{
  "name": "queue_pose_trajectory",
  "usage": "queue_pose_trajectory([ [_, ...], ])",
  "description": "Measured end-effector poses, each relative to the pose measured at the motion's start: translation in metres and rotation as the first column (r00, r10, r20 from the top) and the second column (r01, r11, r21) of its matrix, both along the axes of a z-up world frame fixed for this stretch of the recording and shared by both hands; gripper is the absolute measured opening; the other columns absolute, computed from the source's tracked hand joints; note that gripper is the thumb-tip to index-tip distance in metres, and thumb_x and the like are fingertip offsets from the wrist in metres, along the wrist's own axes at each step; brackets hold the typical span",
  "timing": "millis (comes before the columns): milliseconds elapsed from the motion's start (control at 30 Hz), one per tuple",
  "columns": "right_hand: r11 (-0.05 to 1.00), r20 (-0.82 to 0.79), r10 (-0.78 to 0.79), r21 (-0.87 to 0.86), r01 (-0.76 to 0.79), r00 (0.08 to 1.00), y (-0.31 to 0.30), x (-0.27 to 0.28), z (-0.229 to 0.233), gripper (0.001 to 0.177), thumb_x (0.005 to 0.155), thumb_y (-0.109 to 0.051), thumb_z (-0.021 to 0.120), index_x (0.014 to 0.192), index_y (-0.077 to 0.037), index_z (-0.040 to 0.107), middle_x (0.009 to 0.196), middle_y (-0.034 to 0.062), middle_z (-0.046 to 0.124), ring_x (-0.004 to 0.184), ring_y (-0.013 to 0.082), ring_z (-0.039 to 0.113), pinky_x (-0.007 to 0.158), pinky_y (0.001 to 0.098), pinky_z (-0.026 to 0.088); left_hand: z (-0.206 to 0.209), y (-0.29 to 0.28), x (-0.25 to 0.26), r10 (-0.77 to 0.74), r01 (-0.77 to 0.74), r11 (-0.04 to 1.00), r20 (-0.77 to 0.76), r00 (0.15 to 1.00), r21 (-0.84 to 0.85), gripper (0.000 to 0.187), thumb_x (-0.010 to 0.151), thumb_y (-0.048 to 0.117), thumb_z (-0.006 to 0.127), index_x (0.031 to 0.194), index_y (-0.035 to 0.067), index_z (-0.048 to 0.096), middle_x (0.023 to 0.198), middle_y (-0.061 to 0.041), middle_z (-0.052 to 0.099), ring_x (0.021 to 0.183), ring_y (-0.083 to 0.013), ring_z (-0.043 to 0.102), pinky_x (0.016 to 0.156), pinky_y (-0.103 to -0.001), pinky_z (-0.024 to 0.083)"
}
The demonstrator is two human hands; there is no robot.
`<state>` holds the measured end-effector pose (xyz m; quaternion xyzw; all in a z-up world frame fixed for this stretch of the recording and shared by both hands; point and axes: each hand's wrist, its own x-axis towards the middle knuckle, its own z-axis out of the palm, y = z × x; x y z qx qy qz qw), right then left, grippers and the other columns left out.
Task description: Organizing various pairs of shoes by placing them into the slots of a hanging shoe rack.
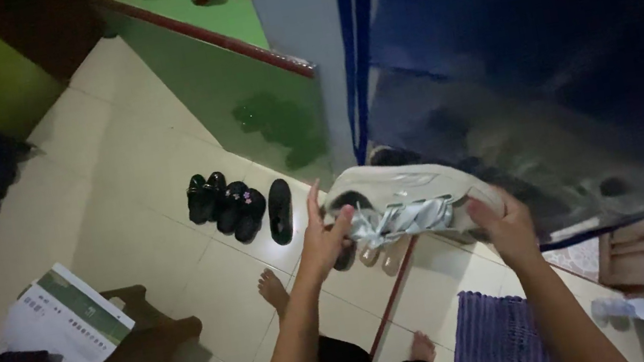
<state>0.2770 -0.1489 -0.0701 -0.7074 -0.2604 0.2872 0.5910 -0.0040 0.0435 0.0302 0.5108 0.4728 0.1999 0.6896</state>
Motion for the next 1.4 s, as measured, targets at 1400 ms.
queue_pose_trajectory([
  [1400,0.845,0.899,0.438,-0.416,-0.336,-0.012,0.171,-0.031,0.12,0.039,0.084,-0.007,0.06,0.122,-0.012,0.068,0.103,0.0086,0.065,0.084,0.028,0.069,0.066,0.0407,0.057,-0.078,0.09,0.03,0.426,-0.66,0.689,0.57,0.703,0.3,0.053,0.105,0.016,0.062,0.153,0.007,0.041,0.145,-0.012,0.055,0.127,-0.0198,0.056,0.109,-0.032,0.046],
])
